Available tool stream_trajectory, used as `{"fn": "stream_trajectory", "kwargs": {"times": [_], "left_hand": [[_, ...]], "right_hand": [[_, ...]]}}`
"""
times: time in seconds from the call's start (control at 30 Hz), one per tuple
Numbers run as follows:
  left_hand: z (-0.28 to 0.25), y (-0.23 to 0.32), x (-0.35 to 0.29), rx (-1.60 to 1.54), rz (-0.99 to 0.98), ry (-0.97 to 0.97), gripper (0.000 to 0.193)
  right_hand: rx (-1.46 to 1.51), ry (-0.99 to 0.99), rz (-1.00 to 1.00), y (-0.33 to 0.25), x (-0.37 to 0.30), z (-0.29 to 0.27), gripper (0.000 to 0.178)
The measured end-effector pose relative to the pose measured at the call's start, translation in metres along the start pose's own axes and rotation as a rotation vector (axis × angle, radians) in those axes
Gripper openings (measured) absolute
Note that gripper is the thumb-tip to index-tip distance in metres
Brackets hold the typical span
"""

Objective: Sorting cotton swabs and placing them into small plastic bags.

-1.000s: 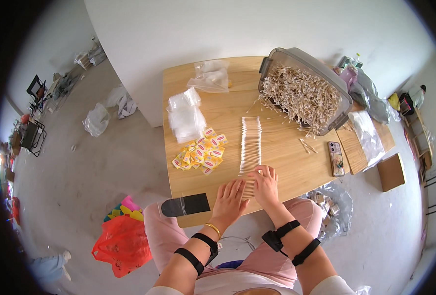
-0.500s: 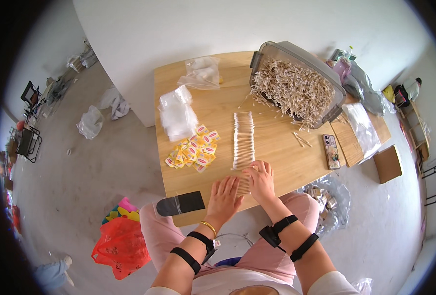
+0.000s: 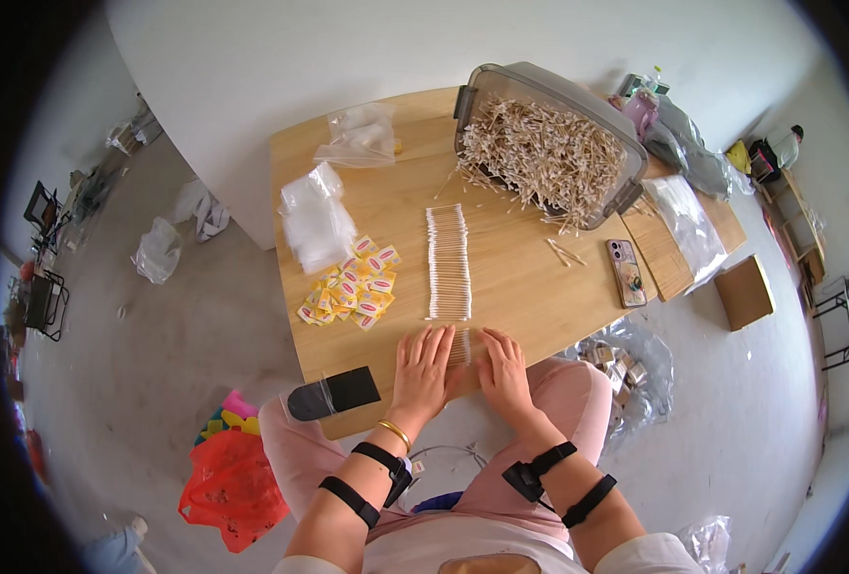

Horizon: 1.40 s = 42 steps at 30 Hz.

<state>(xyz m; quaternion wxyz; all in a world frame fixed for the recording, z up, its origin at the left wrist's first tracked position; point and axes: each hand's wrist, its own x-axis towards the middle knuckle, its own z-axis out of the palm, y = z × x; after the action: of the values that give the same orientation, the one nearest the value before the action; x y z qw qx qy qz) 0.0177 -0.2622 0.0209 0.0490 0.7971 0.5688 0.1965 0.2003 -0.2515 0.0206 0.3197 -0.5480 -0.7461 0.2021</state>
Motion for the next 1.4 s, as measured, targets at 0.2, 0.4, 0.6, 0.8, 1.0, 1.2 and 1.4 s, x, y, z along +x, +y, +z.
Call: {"fn": "stream_trajectory", "kwargs": {"times": [0.2,0.4,0.6,0.8,1.0,1.2,1.4], "left_hand": [[0.003,0.0,0.005,-0.012,0.0,-0.022,0.065],[-0.001,-0.007,0.007,0.01,-0.034,0.005,0.056],[-0.004,-0.01,0.018,0.028,-0.017,0.073,0.051],[-0.003,-0.006,0.011,0.009,0.012,0.031,0.05],[-0.005,-0.006,0.003,0.009,0.041,0.006,0.052],[-0.009,-0.019,-0.022,0.028,-0.04,0.005,0.072],[-0.011,-0.018,-0.03,0.043,-0.067,-0.063,0.081]], "right_hand": [[-0.008,-0.008,-0.044,-0.003,-0.003,-0.004,0.044],[0.009,0.0,-0.02,-0.006,0.007,-0.002,0.038],[0.024,0.0,0.011,-0.005,0.003,-0.003,0.036],[0.03,0.015,0.021,-0.004,0.002,-0.003,0.037],[0.026,-0.028,0.0,-0.001,0.001,-0.006,0.043],[-0.148,-0.163,-0.111,-0.012,-0.007,-0.007,0.073],[-0.192,-0.206,-0.124,-0.009,0.004,-0.003,0.082]]}}
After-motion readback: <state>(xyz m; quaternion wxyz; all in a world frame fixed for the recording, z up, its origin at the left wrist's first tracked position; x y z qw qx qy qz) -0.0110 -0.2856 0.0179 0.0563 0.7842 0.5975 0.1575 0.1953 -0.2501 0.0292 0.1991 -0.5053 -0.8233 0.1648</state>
